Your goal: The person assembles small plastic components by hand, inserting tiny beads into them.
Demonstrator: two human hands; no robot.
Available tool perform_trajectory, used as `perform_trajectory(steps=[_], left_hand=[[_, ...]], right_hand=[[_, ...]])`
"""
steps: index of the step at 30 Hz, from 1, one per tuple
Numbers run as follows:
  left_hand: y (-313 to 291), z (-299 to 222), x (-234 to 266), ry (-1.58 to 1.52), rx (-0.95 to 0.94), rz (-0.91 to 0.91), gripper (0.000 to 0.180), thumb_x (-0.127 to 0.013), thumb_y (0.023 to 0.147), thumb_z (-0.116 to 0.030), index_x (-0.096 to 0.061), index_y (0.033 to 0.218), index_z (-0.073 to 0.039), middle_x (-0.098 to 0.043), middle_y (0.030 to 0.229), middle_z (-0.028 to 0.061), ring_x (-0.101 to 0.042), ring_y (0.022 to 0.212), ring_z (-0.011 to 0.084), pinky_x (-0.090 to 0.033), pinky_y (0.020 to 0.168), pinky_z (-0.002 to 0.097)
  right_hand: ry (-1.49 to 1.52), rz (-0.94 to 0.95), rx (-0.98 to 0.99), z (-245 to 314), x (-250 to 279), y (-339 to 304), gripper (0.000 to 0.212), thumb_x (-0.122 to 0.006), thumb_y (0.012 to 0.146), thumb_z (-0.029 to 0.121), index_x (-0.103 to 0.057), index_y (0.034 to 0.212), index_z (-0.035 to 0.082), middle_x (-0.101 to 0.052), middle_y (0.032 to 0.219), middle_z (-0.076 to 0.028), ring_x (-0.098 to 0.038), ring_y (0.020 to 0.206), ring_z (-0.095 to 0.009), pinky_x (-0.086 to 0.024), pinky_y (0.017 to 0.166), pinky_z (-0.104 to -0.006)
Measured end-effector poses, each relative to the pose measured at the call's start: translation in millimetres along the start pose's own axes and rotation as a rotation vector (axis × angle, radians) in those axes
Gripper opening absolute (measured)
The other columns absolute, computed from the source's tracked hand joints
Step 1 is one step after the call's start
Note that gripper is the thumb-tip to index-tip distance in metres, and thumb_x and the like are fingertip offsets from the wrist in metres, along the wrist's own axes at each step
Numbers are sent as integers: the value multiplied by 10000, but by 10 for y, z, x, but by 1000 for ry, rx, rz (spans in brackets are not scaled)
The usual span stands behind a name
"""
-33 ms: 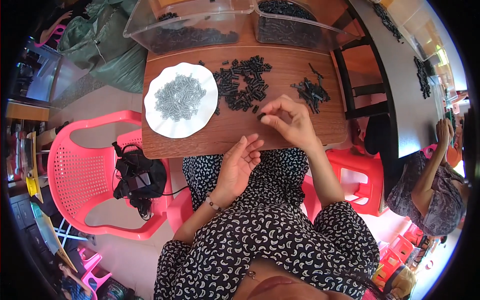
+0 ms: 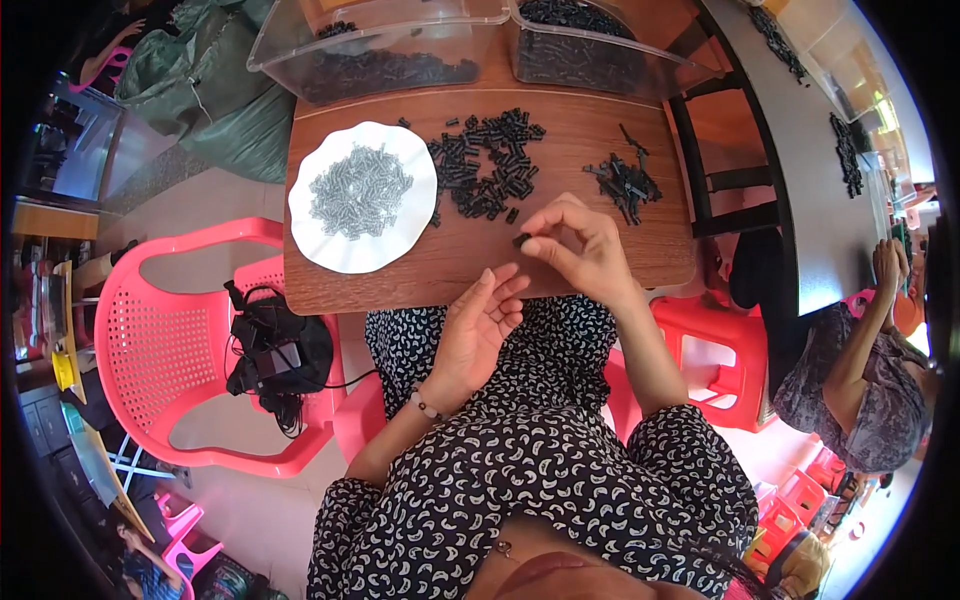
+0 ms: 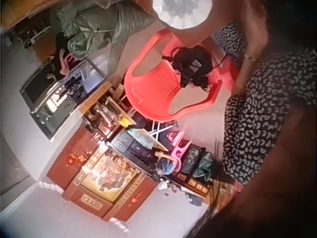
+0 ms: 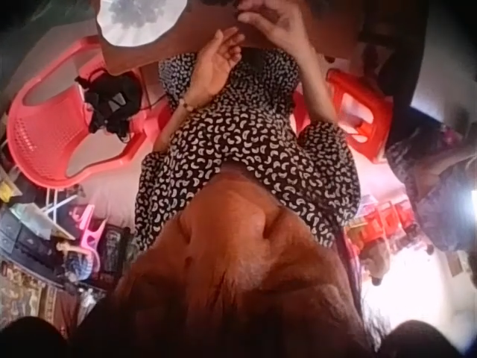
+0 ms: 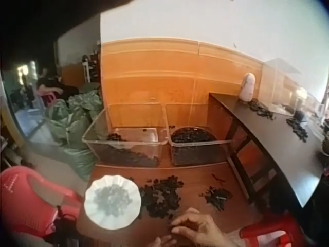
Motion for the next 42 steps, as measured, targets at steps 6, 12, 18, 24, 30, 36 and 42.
perform_trajectory(steps=[6,12,18,24,30,36,42], left_hand=[[-50,-102,-145,-26,-87,108,334,-562,961,-297,-596,1194,-61,-651,1003,5,-579,869,78,-479,809,239],[-69,-152,70,-103,-140,48,239,-594,944,-228,-639,1113,-64,-666,938,2,-608,836,87,-502,777,239],[-136,-308,190,-147,-175,-29,234,-598,937,-196,-614,1125,-57,-670,1027,49,-625,852,105,-517,776,240],[-194,-272,325,-191,-165,-75,228,-589,926,-166,-581,1122,-50,-653,1042,74,-616,856,113,-518,783,254],[-224,-270,390,-198,-160,-71,220,-585,926,-168,-581,1112,-50,-647,1011,70,-606,839,110,-515,780,255],[-223,-275,399,-197,-148,-79,218,-581,933,-176,-581,1109,-47,-648,1021,74,-605,844,112,-514,778,255],[-234,-304,412,-195,-152,-103,212,-591,936,-201,-589,1096,-62,-650,1021,67,-604,852,113,-509,788,255]], right_hand=[[37,58,185,119,-227,-138,164,-758,748,15,-674,888,25,-651,949,-54,-526,930,-175,-434,809,-297],[-95,67,249,236,-387,-71,186,-792,697,98,-685,848,75,-674,889,-16,-558,892,-189,-434,817,-313],[-168,115,225,254,-598,306,134,-742,746,103,-687,861,63,-672,838,-46,-568,837,-227,-441,801,-334],[-562,193,511,361,-1075,714,140,-689,755,44,-682,895,61,-651,853,-57,-525,882,-277,-434,807,-357],[-690,265,563,294,-1284,896,112,-682,731,60,-694,840,86,-631,835,-60,-508,875,-279,-432,787,-365],[-805,311,546,233,-1416,978,72,-663,729,91,-692,792,110,-624,810,-44,-515,888,-276,-416,800,-374],[-884,346,515,188,-1464,1004,32,-669,738,111,-684,766,105,-630,829,-47,-523,935,-275,-402,833,-391]])
Point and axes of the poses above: each hand's wrist, its own y-axis towards the middle knuckle, its own x-axis out of the back of the hand, z = x × y, the point moved 10 cm from there along y, towards the middle knuckle
